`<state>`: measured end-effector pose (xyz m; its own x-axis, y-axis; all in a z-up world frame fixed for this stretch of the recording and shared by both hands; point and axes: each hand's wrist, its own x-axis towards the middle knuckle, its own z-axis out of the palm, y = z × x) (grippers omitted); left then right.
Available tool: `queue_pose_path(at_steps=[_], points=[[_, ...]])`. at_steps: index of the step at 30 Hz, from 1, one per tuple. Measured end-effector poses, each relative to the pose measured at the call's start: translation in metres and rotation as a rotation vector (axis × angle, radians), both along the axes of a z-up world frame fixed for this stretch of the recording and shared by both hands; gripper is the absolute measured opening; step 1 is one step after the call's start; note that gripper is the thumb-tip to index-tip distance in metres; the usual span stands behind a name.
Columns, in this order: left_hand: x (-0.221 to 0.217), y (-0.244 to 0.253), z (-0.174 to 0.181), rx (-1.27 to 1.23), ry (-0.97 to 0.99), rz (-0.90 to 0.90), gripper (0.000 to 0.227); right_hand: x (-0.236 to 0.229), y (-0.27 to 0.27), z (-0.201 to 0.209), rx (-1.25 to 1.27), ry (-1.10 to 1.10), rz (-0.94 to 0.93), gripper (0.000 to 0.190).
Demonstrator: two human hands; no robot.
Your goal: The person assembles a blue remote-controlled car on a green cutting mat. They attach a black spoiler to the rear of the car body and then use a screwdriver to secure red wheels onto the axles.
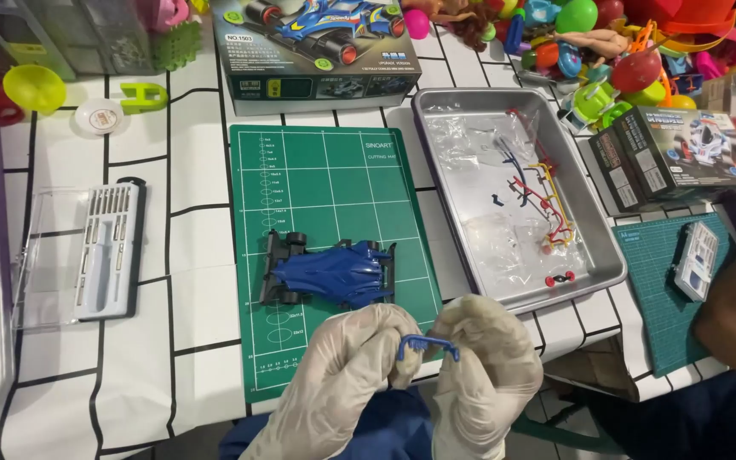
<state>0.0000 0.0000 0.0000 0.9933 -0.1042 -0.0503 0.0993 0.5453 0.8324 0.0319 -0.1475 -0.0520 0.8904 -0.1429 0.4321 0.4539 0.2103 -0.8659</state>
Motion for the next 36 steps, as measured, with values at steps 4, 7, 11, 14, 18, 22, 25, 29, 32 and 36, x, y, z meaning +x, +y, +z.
queue_pose_path(at_steps=[4, 7, 11, 14, 18, 22, 25, 29, 32, 36], points=[[0.003, -0.010, -0.015, -0.012, 0.102, 0.121, 0.035, 0.005, -0.002, 0.012, -0.165, -0.053, 0.066, 0.013], [0.004, -0.014, -0.014, 0.103, 0.049, 0.215, 0.039, 0.006, -0.001, 0.009, 0.072, 0.066, 0.166, 0.011], [0.001, -0.021, -0.016, 0.248, 0.151, 0.268, 0.036, 0.010, -0.006, 0.002, 0.133, 0.194, 0.135, 0.014], [0.000, -0.021, -0.012, 0.345, 0.235, 0.323, 0.039, 0.011, -0.009, 0.001, 0.153, 0.246, 0.084, 0.012], [0.000, -0.021, -0.012, 0.451, 0.293, 0.318, 0.033, 0.013, -0.004, 0.010, 0.126, 0.172, 0.169, 0.012], [0.002, -0.022, -0.004, 0.557, 0.051, 0.386, 0.022, 0.011, -0.001, 0.009, 0.086, 0.088, 0.191, 0.016], [0.001, -0.027, -0.013, 0.631, -0.042, 0.503, 0.012, 0.009, -0.006, -0.006, -0.027, -0.075, 0.093, 0.005], [-0.002, -0.043, -0.014, 0.689, -0.196, 0.701, 0.016, 0.000, -0.014, -0.023, 0.258, 0.166, 0.293, 0.045], [-0.002, -0.055, -0.035, 0.781, -0.319, 0.812, 0.023, -0.001, -0.019, -0.032, 0.307, 0.448, 0.328, 0.055], [-0.004, -0.064, -0.040, 1.022, -0.456, 0.835, 0.030, 0.003, -0.029, -0.027, 0.545, 0.625, 0.560, 0.024]])
